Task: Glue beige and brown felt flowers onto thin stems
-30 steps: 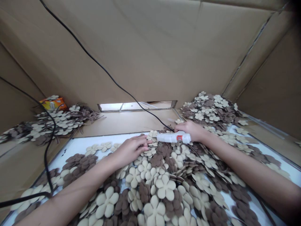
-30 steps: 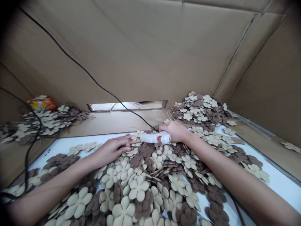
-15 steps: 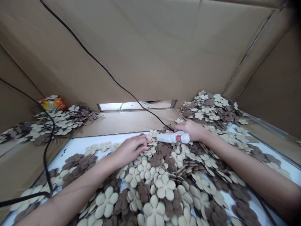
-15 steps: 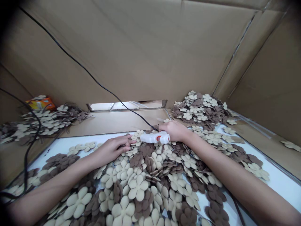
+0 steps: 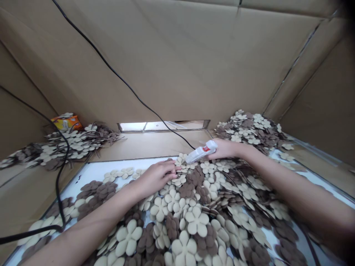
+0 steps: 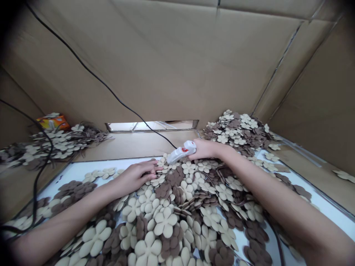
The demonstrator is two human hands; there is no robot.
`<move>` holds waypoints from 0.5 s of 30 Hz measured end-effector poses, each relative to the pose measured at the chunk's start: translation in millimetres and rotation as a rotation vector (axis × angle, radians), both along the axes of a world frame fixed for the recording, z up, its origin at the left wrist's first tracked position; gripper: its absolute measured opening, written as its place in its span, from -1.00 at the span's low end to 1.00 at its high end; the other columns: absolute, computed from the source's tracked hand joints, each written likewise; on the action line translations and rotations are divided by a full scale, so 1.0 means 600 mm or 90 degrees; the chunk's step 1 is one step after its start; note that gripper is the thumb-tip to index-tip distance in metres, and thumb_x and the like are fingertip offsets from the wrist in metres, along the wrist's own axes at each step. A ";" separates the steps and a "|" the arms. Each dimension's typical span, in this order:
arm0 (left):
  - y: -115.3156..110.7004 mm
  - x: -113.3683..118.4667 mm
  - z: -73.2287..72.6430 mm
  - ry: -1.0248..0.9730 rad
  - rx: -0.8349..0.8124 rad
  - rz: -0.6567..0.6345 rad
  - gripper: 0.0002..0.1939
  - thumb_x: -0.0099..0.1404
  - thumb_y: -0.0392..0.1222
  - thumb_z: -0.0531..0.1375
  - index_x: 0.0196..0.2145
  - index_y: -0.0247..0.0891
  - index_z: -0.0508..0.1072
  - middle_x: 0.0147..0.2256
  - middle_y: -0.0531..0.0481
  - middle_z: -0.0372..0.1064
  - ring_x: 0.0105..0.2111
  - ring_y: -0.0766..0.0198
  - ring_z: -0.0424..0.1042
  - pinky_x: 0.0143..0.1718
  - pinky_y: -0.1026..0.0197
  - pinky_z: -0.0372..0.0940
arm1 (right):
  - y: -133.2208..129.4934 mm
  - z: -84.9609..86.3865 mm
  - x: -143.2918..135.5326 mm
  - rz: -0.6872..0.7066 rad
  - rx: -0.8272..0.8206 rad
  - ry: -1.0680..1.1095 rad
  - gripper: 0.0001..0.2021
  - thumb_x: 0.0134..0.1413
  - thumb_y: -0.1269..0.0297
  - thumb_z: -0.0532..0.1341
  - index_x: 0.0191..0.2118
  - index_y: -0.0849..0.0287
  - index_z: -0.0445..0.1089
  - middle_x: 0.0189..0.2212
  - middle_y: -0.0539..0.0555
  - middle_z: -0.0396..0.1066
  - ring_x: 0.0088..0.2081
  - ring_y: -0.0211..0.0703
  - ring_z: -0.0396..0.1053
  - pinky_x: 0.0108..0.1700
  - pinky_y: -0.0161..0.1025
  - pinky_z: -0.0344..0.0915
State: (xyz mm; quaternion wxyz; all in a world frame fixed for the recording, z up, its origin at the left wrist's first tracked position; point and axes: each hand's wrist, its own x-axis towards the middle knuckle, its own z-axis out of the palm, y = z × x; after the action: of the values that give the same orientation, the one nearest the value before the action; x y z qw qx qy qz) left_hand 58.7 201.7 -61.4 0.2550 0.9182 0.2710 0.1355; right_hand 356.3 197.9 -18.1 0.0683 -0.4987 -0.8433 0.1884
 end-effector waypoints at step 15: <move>-0.003 -0.001 -0.003 -0.028 -0.005 -0.010 -0.83 0.32 -0.11 0.06 -0.39 -0.14 0.38 -0.02 0.03 0.43 0.16 0.21 0.20 0.12 0.18 0.10 | 0.018 0.103 0.008 -0.074 0.097 -0.246 -0.81 -0.05 0.15 0.22 -0.36 0.14 0.45 -0.51 -0.01 0.45 -0.51 -0.19 0.34 -0.49 -0.33 0.09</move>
State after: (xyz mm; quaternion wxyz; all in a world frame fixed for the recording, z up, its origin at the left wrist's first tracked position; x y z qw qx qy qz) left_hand 57.9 200.2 -63.4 0.2655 0.9161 0.2591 0.1524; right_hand 361.1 208.4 43.7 -0.0467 -0.5668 -0.8223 0.0205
